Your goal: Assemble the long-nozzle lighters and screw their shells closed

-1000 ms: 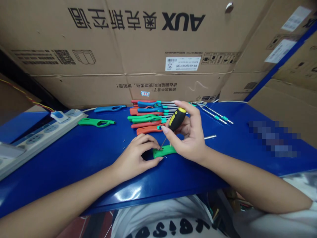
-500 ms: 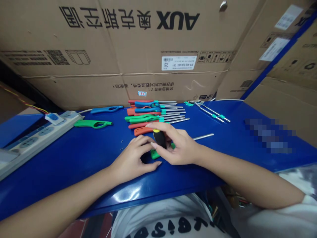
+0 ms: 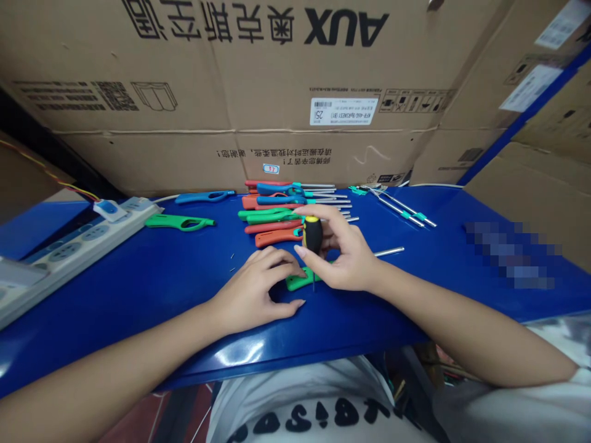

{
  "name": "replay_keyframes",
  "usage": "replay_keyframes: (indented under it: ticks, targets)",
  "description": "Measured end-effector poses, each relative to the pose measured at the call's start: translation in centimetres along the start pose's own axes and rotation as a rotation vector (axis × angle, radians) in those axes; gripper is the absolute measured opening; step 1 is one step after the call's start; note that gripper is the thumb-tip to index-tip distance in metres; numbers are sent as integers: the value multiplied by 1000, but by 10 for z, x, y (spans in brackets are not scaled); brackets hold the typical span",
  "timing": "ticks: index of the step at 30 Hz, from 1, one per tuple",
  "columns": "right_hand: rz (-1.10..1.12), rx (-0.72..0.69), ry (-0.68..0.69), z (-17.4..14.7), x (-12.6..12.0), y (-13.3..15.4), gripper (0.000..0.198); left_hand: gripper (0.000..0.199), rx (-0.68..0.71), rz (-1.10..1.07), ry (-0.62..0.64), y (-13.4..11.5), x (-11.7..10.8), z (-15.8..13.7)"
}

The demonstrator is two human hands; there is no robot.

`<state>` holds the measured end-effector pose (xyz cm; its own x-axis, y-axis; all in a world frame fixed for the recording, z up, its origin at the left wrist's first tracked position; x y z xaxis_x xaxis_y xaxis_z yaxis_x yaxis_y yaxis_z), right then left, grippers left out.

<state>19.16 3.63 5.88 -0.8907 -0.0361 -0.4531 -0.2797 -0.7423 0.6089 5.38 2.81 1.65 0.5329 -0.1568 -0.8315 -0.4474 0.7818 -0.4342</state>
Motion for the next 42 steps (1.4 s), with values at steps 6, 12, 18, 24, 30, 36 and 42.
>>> replay_keyframes:
  ticks: [6,12,18,24,30,36,42]
  targets:
    - [-27,-23,-54,-1,-5,1,53,33,3,-5,-1,-1,-1,0]
    - [-88,-95,-101,2,-14,4,52,19,-29,-59,-2,5,0,3]
    - [-148,-154,-46,-4,-5,4,54,18,-80,-87,-44,11,-2,4]
    - [-133,-135,-59,-3,-6,1,53,25,-65,-69,-31,10,0,3]
    - [-119,-120,-54,-3,-6,1,52,29,-51,-73,-29,8,0,4]
    - [-148,-138,-17,-2,-4,3,53,28,-49,-76,-25,8,2,3]
    - [-207,-230,-27,-4,-4,11,50,32,-40,-63,-36,9,1,2]
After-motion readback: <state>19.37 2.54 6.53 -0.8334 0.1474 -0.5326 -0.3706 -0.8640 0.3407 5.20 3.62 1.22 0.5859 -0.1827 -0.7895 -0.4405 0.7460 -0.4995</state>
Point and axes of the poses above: each hand's wrist, its own z-axis towards the middle knuckle, its own x-axis out of the palm, y = z × x, the point moved 7 cm from there along z, towards the middle knuckle, and after that the axes turned 2 degrees about -x, right-handed, at the moved point
